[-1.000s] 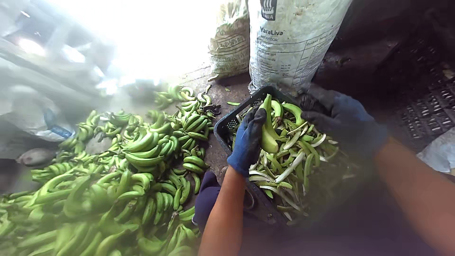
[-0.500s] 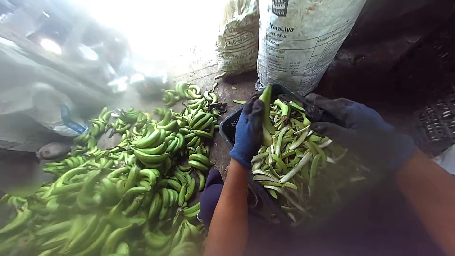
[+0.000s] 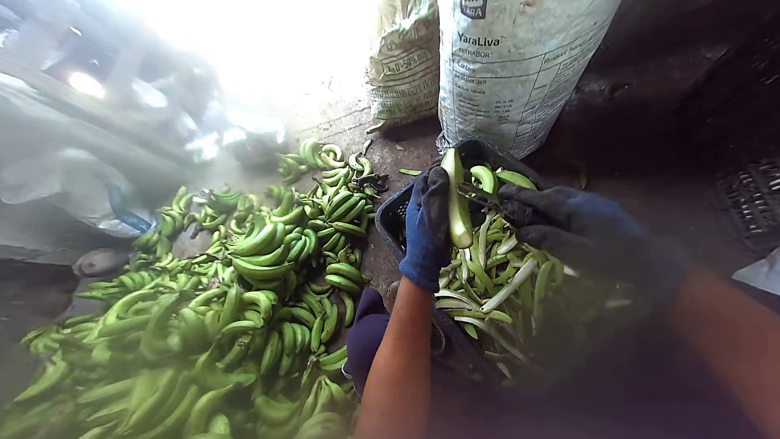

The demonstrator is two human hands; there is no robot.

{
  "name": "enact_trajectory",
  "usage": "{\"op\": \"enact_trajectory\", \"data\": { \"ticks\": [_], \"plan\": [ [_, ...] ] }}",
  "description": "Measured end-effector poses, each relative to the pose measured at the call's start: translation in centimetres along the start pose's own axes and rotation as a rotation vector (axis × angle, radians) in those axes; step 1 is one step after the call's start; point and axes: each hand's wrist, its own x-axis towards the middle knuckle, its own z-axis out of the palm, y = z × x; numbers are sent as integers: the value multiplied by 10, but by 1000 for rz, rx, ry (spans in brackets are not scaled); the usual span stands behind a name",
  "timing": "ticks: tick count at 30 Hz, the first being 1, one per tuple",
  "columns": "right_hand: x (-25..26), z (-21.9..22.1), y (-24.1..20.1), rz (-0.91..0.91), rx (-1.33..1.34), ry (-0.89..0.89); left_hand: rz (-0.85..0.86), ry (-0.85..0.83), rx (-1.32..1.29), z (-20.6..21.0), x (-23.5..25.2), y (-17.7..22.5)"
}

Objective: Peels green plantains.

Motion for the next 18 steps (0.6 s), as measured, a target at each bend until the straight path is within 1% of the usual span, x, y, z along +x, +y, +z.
{"op": "enact_trajectory", "data": {
  "ticks": [2, 4, 5, 6, 7, 8, 10, 11, 12, 13, 14, 15, 17, 18],
  "plan": [
    [-4, 11, 4, -43, 16, -42, 84, 55, -5, 3, 5, -4],
    [-6, 14, 6, -134, -11, -71, 231, 129, -42, 8, 16, -8],
    [-5, 14, 5, -173, -27, -68, 282, 146, -12, 8, 18, -10],
    [-3, 13, 5, -186, -53, -61, 304, 125, 14, 7, 15, -10],
    [0, 10, 7, -182, -88, -51, 281, 76, 34, 7, 5, -8],
    [6, 4, 11, -162, -133, -39, 217, -1, 66, 8, -10, -3],
    [16, -11, 22, -116, -232, 44, 85, -242, 61, 10, -29, 7],
    [21, -20, 26, -76, -268, 84, -23, -346, 9, 13, -31, 13],
    [24, -28, 29, -31, -294, 122, -96, -416, -29, 15, -31, 16],
    [25, -34, 31, -5, -308, 154, -104, -435, -33, 16, -30, 16],
    [24, -37, 28, 3, -296, 168, -62, -394, 11, 15, -28, 13],
    [22, -36, 24, -28, -260, 172, -6, -310, 50, 14, -25, 8],
    [13, -25, 9, -87, -163, 68, 109, -112, 81, 9, -17, -2],
    [9, -15, 6, -143, -157, 14, 165, -18, 70, 8, -11, -6]
  ]
}}
